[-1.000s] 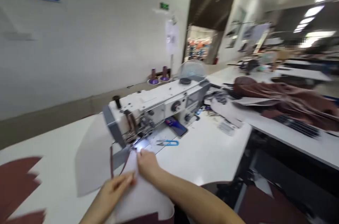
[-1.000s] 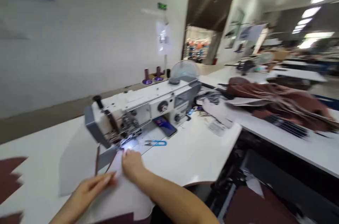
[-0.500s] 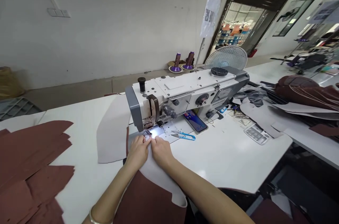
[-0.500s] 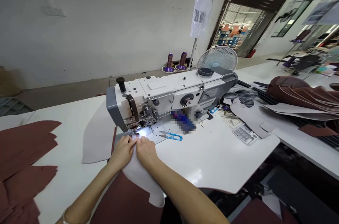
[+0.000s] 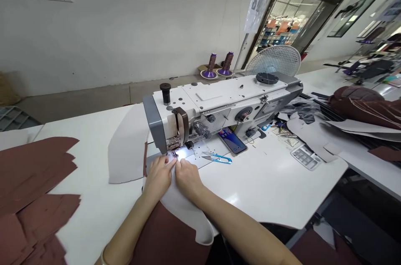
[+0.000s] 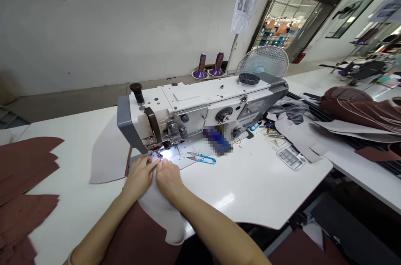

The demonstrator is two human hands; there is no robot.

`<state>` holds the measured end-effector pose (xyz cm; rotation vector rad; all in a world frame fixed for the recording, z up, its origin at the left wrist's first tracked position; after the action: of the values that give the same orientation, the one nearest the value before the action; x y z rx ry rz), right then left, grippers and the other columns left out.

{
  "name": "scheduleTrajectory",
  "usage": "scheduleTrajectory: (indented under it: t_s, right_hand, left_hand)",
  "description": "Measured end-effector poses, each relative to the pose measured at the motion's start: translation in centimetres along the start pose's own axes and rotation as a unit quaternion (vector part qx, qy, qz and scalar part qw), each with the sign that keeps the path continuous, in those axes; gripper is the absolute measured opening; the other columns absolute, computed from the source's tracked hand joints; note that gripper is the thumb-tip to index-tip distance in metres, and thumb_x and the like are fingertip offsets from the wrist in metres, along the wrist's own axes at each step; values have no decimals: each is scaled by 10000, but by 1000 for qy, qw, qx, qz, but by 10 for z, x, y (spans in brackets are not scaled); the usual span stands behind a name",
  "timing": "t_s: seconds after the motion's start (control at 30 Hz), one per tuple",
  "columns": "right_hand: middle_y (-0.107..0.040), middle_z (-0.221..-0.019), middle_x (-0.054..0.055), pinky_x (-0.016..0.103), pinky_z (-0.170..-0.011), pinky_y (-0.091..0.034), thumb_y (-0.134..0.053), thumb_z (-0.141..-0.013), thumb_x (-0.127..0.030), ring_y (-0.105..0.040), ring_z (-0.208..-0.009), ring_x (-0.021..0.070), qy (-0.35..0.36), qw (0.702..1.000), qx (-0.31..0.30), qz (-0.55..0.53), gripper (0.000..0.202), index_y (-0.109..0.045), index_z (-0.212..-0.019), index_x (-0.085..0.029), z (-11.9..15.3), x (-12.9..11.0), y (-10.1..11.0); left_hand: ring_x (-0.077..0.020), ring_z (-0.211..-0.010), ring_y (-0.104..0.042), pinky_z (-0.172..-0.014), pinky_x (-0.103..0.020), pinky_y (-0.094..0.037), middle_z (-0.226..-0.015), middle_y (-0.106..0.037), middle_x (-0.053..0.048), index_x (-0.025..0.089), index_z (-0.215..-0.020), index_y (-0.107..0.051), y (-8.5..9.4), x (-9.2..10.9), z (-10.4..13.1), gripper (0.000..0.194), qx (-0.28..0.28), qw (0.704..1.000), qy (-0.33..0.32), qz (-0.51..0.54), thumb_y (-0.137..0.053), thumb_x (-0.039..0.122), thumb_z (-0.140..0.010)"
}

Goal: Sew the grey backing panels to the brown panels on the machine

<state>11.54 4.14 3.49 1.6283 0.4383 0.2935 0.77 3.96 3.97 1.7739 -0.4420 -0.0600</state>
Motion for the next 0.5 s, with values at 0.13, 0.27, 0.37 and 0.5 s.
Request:
scheduleTrajectory:
  t_s: [0.13, 0.27, 0.37, 0.5]
  right_hand:
    - [-581, -837, 83, 273, -538, -380, -352, -901, -68, -558, -755, 195, 3, 1000, -17, 6, 182, -515, -909, -148, -3, -1, -1]
    - [-572, -844, 83, 270, -558, -385, -348, -906, -71, -546, -777, 196, 5, 1000, -11, 6, 180, -508, -923, -150, -1, 0, -2]
    - [-575, -841, 79, 265, -551, -375, -343, -903, -65, -543, -767, 189, 7, 1000, -17, 5, 190, -510, -918, -154, 3, 0, -2]
    - [-583, -851, 82, 261, -550, -370, -354, -899, -71, -544, -767, 182, 8, 1000, -28, 1, 175, -508, -911, -154, 2, 0, -1]
  left_hand:
    - [-247, -968, -498, -818, -379, -417, -1030, -582, -103, 274, -1148, -628, -1, -1, -1, 409, 3, 1000, -6, -3, -396, 119, -849]
    - [-251, -1016, -498, -865, -399, -421, -1096, -583, -110, 273, -1165, -618, -2, -3, 1, 392, 6, 1000, -5, -8, -393, 149, -870]
    - [-269, -1059, -495, -874, -416, -425, -1140, -575, -128, 265, -1179, -615, -1, -2, 2, 402, 1, 1000, -8, -22, -388, 140, -872]
    - [-285, -1102, -491, -917, -441, -414, -1190, -564, -143, 252, -1185, -616, 0, 0, 4, 403, 7, 1000, -10, -21, -387, 135, -875]
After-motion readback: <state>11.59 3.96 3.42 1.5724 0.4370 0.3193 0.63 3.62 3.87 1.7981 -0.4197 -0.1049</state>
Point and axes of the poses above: each hand's wrist, its own z-axis away from the middle knuckle, its own y-axis out of the back of the hand, x = y × z, the point moved 4 cm from there along -z, towards the middle knuckle
